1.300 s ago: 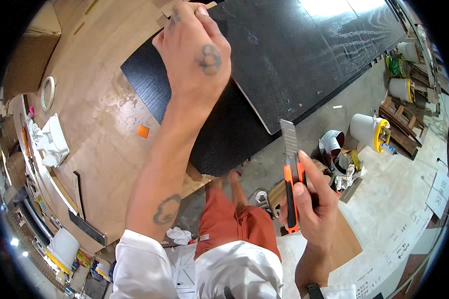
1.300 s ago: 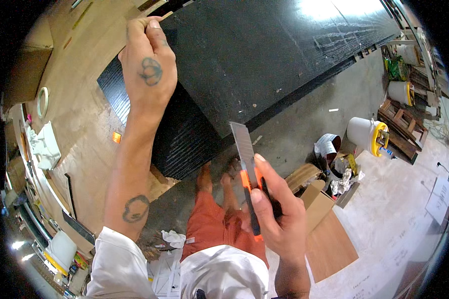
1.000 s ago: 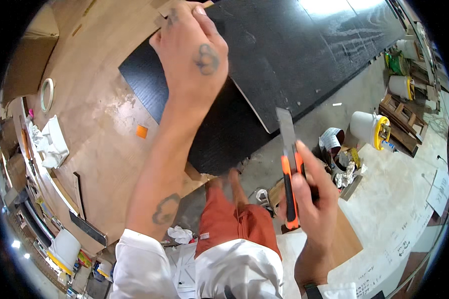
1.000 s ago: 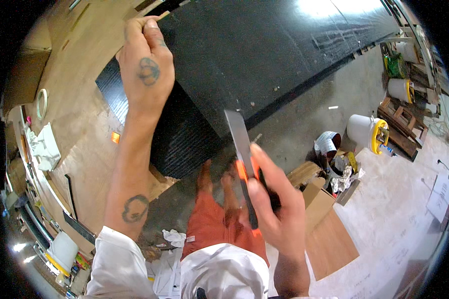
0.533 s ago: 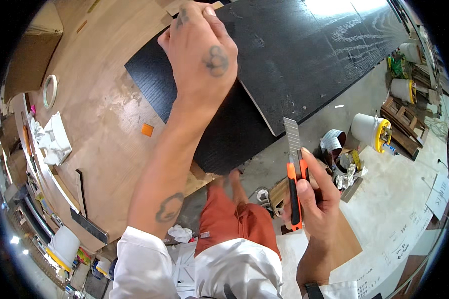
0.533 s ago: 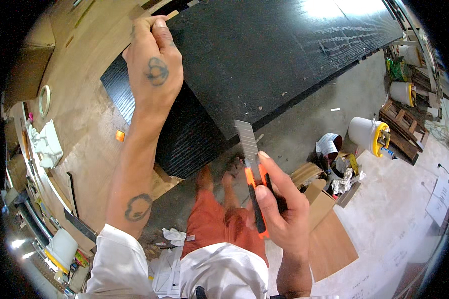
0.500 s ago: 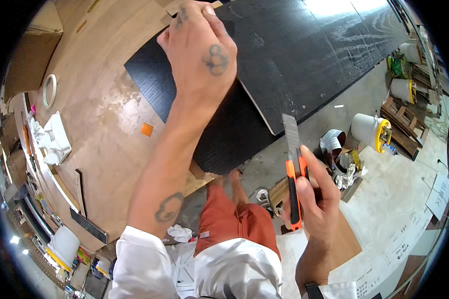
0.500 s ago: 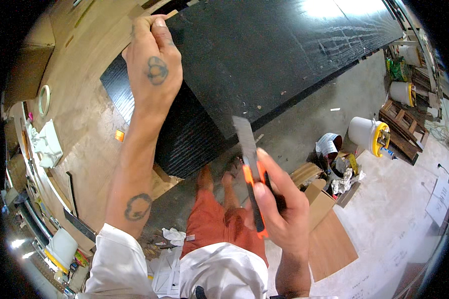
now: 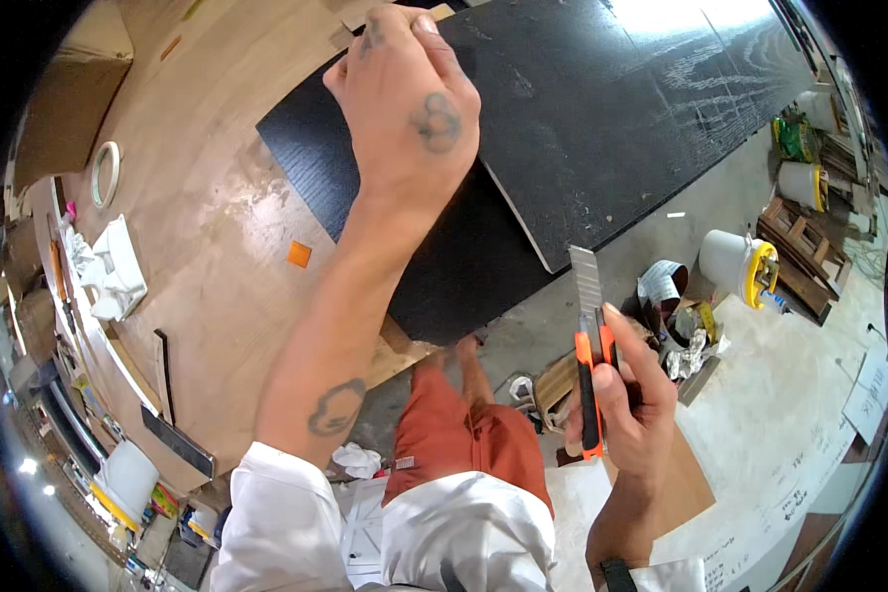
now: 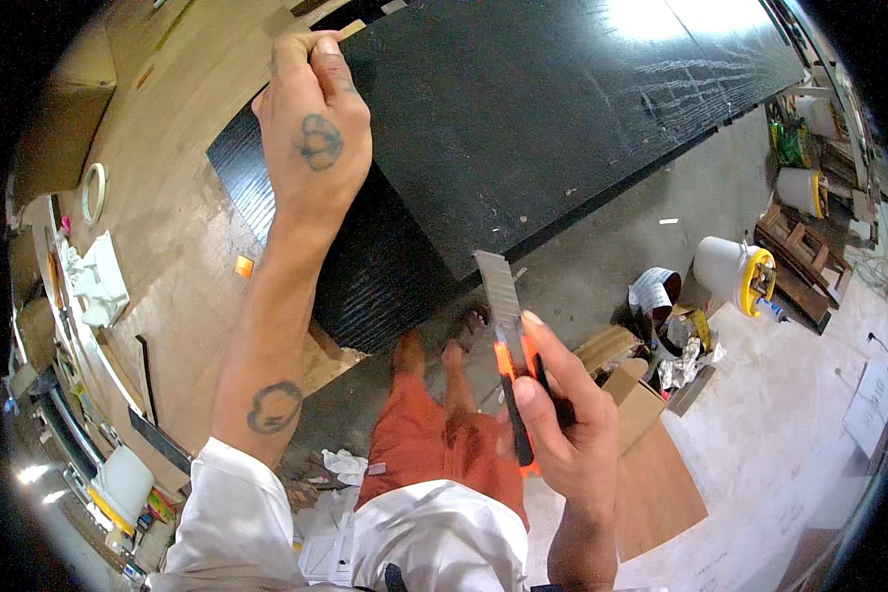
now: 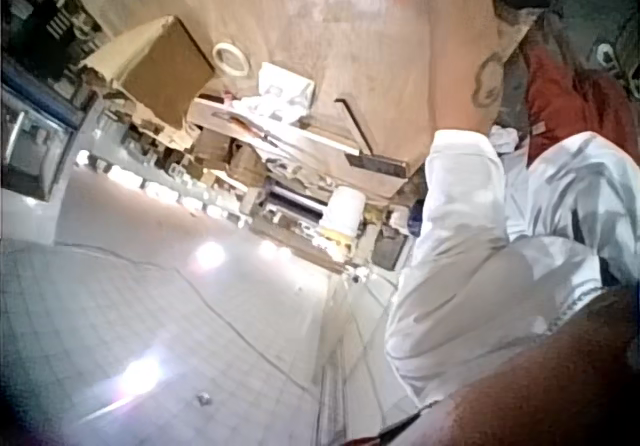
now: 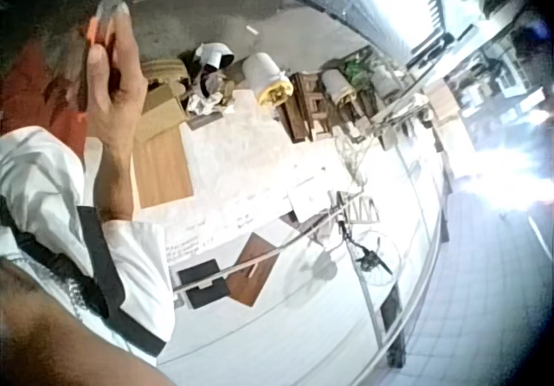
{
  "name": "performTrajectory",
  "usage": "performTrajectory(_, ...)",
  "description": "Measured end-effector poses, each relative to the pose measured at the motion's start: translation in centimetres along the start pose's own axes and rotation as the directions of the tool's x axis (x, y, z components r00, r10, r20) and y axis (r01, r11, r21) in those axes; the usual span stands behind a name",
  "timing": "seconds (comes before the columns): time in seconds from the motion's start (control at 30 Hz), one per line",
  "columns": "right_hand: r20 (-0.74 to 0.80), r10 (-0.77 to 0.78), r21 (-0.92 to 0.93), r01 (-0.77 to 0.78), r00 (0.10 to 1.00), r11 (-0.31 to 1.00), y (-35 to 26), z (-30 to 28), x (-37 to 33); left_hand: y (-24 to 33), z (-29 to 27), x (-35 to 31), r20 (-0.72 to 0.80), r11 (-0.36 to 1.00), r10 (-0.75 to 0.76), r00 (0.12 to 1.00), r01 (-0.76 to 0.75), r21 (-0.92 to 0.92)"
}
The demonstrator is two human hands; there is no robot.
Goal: The person uses a utility knife to score and cut a large black sheet of material on a workbench. They walk through a cluttered workshop to retrieve a replacement blade, change the blade in the knife, and then resume cutting the material.
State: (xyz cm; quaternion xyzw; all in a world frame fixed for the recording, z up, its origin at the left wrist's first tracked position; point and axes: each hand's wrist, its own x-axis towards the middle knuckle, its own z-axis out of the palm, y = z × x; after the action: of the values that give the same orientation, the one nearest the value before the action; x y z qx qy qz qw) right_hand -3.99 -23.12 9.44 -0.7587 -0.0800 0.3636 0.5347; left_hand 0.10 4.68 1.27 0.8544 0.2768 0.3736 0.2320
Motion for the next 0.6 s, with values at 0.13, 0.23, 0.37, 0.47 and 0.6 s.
performTrajectory(0.13,-0.005,0.0,-0.011,0.0,1.0,1.0,-0.6,1.1,0.8,0.4,-0.5,0.3,0.008,0.997,-0.042,0.999,0.042,-0.07)
performTrajectory(0.23,0.061,-0.022,-0.027,0.023,0.998,0.999,0.5,-0.1,-0.7,0.3,0.2,0.0,-0.02,0.999,0.018,1.0,-0.019,-0.049)
performTrajectory(0.37,0.116,-0.039,-0.126,0.054,0.992,0.991,-0.3,1.7,-0.7,0.3,-0.8,0.0,0.016,0.995,-0.044,0.999,0.046,-0.093)
performTrajectory(0.47,-0.03,0.112,0.101,-0.109,0.993,0.989,0.1,-2.5,-4.3,0.2,-0.4,0.3,0.001,0.996,-0.057,0.998,0.056,-0.071)
performTrajectory(0.6,-0.218,-0.16,-0.039,0.155,0.963,0.987,0.4,-0.3,-2.7,0.2,-0.1,0.2,0.035,0.996,-0.014,0.999,0.017,-0.091)
